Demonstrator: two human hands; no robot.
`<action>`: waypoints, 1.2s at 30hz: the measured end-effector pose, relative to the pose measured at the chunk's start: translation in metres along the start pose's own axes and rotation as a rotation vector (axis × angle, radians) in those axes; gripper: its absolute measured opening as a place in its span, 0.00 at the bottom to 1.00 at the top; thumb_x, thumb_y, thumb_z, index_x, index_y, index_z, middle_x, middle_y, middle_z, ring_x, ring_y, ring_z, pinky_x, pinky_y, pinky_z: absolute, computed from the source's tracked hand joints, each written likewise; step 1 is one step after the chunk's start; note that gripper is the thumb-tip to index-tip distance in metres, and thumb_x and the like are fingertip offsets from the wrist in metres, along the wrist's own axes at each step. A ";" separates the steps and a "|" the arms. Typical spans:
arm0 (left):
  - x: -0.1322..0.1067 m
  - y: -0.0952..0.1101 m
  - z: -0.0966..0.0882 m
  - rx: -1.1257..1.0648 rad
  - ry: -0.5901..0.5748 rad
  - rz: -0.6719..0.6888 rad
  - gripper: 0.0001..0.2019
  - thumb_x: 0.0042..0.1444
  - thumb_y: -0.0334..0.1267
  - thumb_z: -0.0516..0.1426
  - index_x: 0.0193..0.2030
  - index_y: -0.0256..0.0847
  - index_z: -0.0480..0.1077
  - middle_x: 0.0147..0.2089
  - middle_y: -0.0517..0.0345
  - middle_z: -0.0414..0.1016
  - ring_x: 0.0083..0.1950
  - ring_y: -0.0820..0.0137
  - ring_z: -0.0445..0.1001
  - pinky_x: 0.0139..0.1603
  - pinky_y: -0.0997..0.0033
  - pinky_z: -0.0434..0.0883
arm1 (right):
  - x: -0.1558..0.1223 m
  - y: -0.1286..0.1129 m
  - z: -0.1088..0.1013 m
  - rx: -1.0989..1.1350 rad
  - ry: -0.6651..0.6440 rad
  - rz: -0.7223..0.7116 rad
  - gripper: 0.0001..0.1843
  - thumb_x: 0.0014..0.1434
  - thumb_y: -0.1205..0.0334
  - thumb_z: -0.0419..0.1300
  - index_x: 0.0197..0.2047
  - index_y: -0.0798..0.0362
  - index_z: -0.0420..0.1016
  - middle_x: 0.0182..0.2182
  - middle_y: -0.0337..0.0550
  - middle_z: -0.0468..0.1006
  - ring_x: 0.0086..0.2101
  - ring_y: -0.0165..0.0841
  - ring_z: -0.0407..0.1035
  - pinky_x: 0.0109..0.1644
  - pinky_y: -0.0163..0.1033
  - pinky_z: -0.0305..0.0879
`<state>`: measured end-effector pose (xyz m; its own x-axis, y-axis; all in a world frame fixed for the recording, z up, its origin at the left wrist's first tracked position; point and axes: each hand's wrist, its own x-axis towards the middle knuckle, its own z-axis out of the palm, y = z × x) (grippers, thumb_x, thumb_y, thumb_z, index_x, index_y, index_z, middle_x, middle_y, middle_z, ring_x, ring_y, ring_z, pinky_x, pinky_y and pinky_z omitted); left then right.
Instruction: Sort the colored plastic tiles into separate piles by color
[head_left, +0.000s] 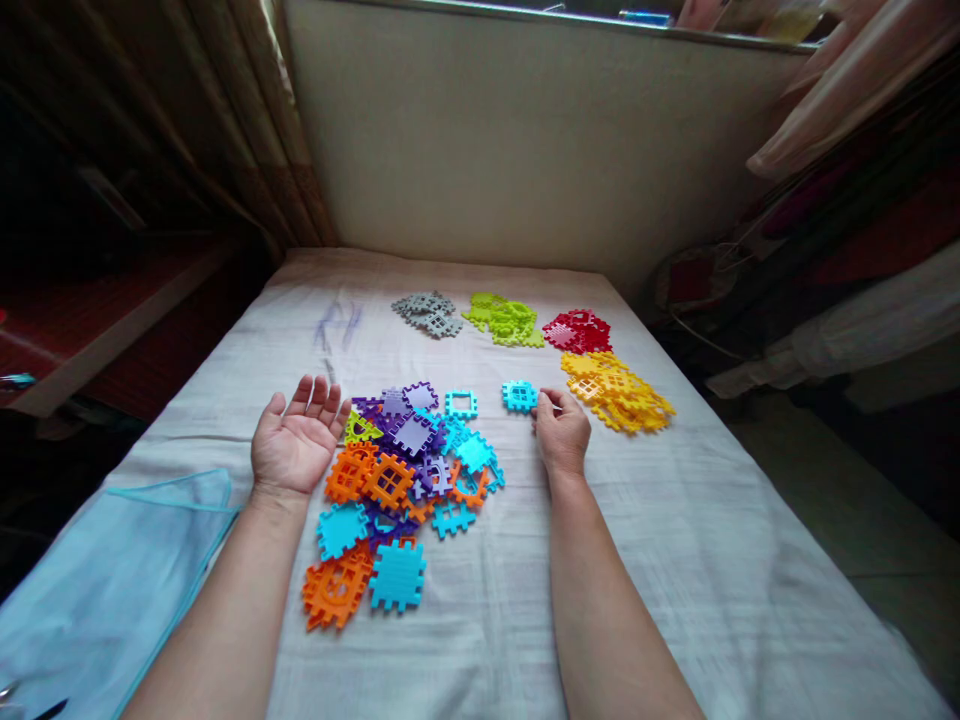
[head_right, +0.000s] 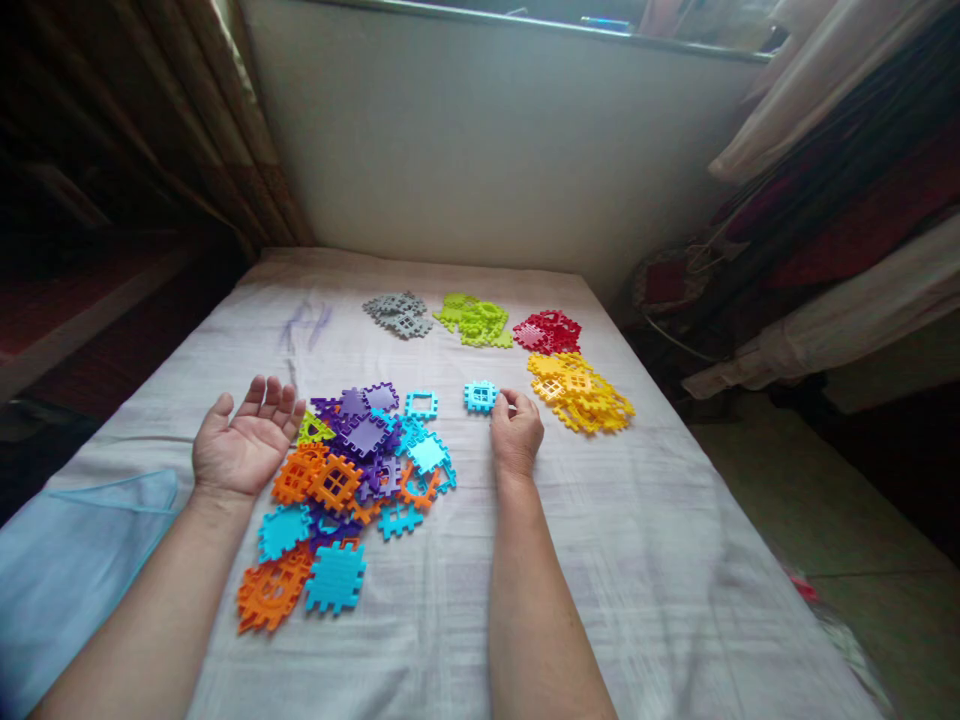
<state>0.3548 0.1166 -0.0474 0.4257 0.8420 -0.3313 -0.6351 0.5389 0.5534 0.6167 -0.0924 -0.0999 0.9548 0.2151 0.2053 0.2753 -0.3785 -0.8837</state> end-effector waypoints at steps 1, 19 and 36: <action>0.000 0.000 0.000 -0.004 0.002 -0.004 0.18 0.65 0.44 0.45 0.42 0.40 0.73 0.40 0.54 0.82 0.44 0.65 0.80 0.45 0.59 0.78 | 0.000 -0.002 -0.002 -0.028 0.014 -0.012 0.21 0.53 0.49 0.54 0.38 0.55 0.79 0.36 0.49 0.80 0.29 0.34 0.71 0.40 0.41 0.69; 0.004 -0.001 -0.003 -0.024 -0.005 -0.004 0.16 0.64 0.44 0.46 0.42 0.40 0.73 0.40 0.55 0.82 0.44 0.64 0.81 0.44 0.58 0.79 | -0.049 -0.094 -0.030 -0.659 -0.935 -0.303 0.31 0.51 0.43 0.66 0.54 0.49 0.73 0.49 0.48 0.76 0.48 0.40 0.70 0.48 0.38 0.63; 0.002 0.000 -0.001 -0.014 -0.004 -0.003 0.17 0.65 0.45 0.45 0.41 0.41 0.73 0.39 0.55 0.82 0.44 0.65 0.80 0.45 0.59 0.78 | -0.021 -0.067 -0.040 -0.343 -0.915 -0.278 0.16 0.60 0.54 0.53 0.31 0.51 0.79 0.27 0.37 0.78 0.30 0.30 0.69 0.33 0.32 0.58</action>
<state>0.3550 0.1179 -0.0492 0.4304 0.8402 -0.3300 -0.6426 0.5419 0.5417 0.5827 -0.1080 -0.0282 0.4392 0.8870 -0.1425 0.6293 -0.4170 -0.6558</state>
